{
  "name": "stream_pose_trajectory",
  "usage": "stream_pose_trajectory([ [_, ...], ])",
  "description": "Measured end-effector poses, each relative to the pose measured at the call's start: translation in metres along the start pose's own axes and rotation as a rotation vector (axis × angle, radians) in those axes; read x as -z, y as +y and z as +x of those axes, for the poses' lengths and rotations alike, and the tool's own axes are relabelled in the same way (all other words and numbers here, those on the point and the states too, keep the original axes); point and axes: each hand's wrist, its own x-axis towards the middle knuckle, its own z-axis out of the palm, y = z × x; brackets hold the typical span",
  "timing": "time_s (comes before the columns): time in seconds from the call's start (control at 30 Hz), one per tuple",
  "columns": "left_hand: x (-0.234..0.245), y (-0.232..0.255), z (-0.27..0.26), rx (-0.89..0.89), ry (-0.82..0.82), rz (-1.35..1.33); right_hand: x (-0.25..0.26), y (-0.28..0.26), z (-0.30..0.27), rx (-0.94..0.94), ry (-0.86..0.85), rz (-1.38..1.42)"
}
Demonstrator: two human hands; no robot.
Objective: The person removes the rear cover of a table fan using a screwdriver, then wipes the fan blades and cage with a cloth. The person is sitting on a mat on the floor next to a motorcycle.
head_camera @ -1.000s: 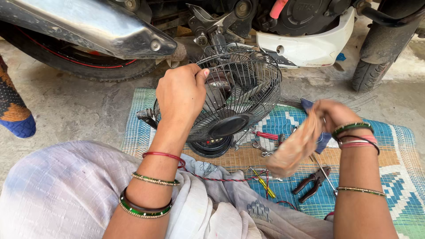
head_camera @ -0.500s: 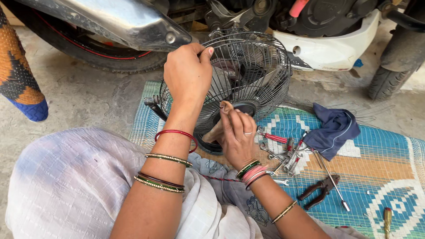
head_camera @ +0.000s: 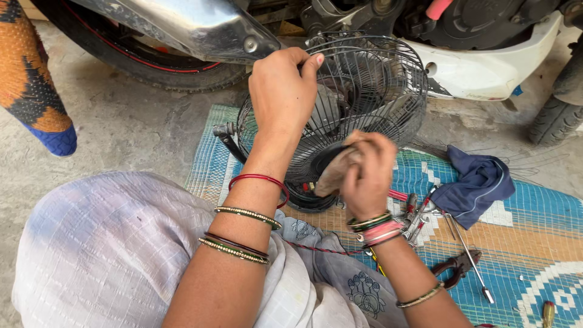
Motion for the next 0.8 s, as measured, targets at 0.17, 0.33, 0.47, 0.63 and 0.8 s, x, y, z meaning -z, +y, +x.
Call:
stream_pose_trajectory([
  [0.17,0.008,-0.002,0.0,-0.066,-0.13,-0.056,0.01,0.002,0.005,-0.047,-0.034,-0.061],
  [0.33,0.018,-0.006,-0.003,-0.218,-0.283,-0.033,0.004,-0.019,0.003,0.2,-0.117,-0.098],
  [0.47,0.017,-0.005,-0.006,-0.198,-0.279,-0.01,0.008,-0.034,0.012,0.293,-0.204,-0.13],
  [0.63,0.013,-0.007,-0.006,-0.261,-0.246,-0.012,0.027,-0.012,0.03,0.334,-0.166,-0.176],
  [0.8,0.012,-0.006,-0.007,-0.219,-0.245,0.017,0.014,-0.018,0.017,0.338,-0.193,-0.206],
])
